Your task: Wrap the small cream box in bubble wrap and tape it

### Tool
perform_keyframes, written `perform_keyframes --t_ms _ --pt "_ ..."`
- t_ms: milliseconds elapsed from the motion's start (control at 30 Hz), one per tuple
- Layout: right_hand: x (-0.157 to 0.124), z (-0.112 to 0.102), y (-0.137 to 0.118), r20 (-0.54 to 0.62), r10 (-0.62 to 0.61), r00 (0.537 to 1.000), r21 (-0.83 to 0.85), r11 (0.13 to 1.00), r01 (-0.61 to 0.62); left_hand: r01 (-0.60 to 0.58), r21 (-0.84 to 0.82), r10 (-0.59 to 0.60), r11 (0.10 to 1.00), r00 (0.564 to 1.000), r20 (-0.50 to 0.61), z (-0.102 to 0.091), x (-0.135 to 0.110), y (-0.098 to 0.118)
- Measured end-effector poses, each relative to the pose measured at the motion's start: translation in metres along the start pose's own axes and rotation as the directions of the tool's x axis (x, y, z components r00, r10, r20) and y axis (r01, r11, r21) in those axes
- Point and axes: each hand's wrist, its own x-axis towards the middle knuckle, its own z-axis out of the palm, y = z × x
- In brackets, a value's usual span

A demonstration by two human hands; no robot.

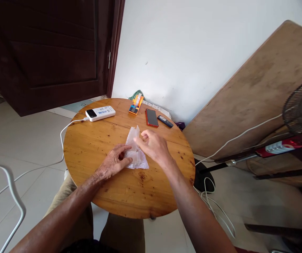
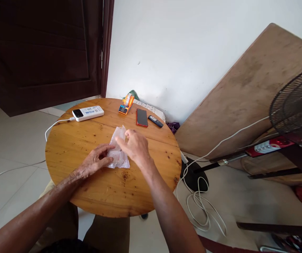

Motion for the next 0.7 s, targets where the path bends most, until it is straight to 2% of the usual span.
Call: perform_keyframes --t_ms 67,133,267,400,567,700 --pt "-0.006 0.009 -0.005 0.112 0.021 0.993 -0.126 0.992 -0.006 -0.018 0.017 0.018 1.000 1.000 -0.004 0.001 -0.001 0.001" --pt "-0.008 0.015 -0.001 0.158 0.077 0.984 -0.157 0.986 -0.052 -0.024 0.043 0.026 0.999 0.999 -0.041 0.003 -0.002 0.000" --pt "-0.016 0.018 0.031 0.127 0.172 0.977 -0.060 0.984 -0.166 -0.002 0.092 0.016 0.996 0.988 -0.153 0.005 0.000 -0.009" --pt "-0.035 0.019 0.060 0.115 0.218 0.969 -0.013 0.976 -0.218 0.027 0.017 -0.023 0.999 0.973 -0.230 0.000 0.002 -0.014" --pt "-0.051 0.033 0.065 0.049 0.267 0.962 0.004 0.963 -0.268 0.089 -0.058 -0.103 0.994 0.949 -0.297 -0.005 -0.002 -0.005" --pt "-0.054 0.042 0.065 -0.003 0.282 0.959 0.004 0.959 -0.282 0.144 0.033 -0.123 0.989 0.925 -0.360 -0.007 -0.001 -0.001"
